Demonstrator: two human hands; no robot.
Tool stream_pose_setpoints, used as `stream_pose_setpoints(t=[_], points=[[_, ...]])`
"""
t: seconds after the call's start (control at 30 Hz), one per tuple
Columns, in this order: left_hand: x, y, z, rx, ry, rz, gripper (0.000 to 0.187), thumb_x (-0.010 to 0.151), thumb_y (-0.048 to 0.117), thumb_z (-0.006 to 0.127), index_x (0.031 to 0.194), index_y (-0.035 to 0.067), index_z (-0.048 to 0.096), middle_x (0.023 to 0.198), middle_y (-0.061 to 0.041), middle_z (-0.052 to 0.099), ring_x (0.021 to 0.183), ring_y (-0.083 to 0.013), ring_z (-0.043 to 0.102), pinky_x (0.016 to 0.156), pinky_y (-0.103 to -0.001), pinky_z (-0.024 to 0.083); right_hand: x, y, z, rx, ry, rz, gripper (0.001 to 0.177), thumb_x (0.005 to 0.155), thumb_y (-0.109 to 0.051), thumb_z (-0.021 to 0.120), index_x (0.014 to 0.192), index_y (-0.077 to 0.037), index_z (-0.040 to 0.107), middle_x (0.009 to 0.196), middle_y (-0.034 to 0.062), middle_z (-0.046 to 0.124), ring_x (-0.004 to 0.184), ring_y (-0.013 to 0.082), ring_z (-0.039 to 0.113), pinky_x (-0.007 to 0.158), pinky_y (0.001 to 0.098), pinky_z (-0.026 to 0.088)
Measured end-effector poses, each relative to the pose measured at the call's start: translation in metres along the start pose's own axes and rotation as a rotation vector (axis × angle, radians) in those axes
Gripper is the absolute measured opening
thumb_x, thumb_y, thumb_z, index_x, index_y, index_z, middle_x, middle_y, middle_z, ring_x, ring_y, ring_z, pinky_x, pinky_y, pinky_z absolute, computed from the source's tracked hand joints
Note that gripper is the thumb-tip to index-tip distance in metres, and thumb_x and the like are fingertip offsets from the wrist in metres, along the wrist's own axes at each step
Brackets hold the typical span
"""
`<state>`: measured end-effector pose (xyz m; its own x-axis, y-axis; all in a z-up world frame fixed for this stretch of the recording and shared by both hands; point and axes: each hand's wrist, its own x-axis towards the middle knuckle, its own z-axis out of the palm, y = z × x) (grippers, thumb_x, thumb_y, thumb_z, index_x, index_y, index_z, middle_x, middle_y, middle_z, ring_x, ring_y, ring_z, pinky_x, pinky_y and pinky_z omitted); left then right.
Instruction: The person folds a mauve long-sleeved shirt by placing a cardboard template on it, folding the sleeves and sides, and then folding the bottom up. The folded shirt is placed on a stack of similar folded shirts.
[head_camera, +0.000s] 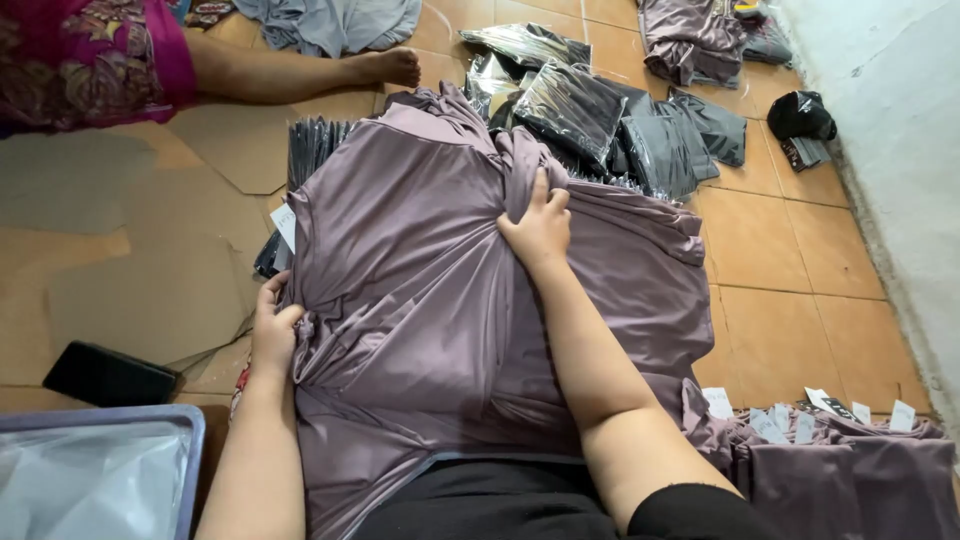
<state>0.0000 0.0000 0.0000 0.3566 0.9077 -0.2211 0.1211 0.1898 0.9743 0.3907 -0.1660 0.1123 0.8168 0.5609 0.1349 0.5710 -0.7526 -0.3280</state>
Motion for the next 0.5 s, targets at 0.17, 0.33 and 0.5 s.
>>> stream_pose_setpoints(t=[0.17,0.33,0.5], points=[[-0.013,0.011,0.006,-0.059,0.010,-0.014,0.066,0.081,-0.001,0.054,0.144,0.020,0.057,0.125,-0.019,0.065,0.109,-0.0299,0.063,0.096,-0.041,0.050,0.005,0.026,0.001,0.276,0.062,-0.012,0.097,0.073,-0.020,0.075,0.159,-0.021,0.030,0.133,0.0165,0.042,0.119,0.0512,0.060,0.103,0.0574,0.054],[-0.017,0.015,0.009,-0.136,0.041,-0.015,0.066,0.082,0.000,0.051,0.144,0.021,0.056,0.122,-0.018,0.065,0.103,-0.0279,0.064,0.090,-0.038,0.051,0.022,0.074,0.028,0.552,0.251,-0.034,0.072,0.071,-0.019,0.069,0.143,-0.022,0.059,0.123,0.0155,0.061,0.120,0.0377,0.063,0.103,0.0466,0.051],[-0.010,0.009,0.007,-0.038,0.029,-0.021,0.066,0.080,0.001,0.056,0.142,0.021,0.058,0.122,-0.017,0.067,0.105,-0.0286,0.065,0.090,-0.039,0.052,-0.028,0.032,0.021,1.495,0.098,0.253,0.047,0.075,-0.001,0.065,0.121,-0.009,0.068,0.107,0.0166,0.074,0.088,0.0238,0.072,0.084,0.0387,0.058]])
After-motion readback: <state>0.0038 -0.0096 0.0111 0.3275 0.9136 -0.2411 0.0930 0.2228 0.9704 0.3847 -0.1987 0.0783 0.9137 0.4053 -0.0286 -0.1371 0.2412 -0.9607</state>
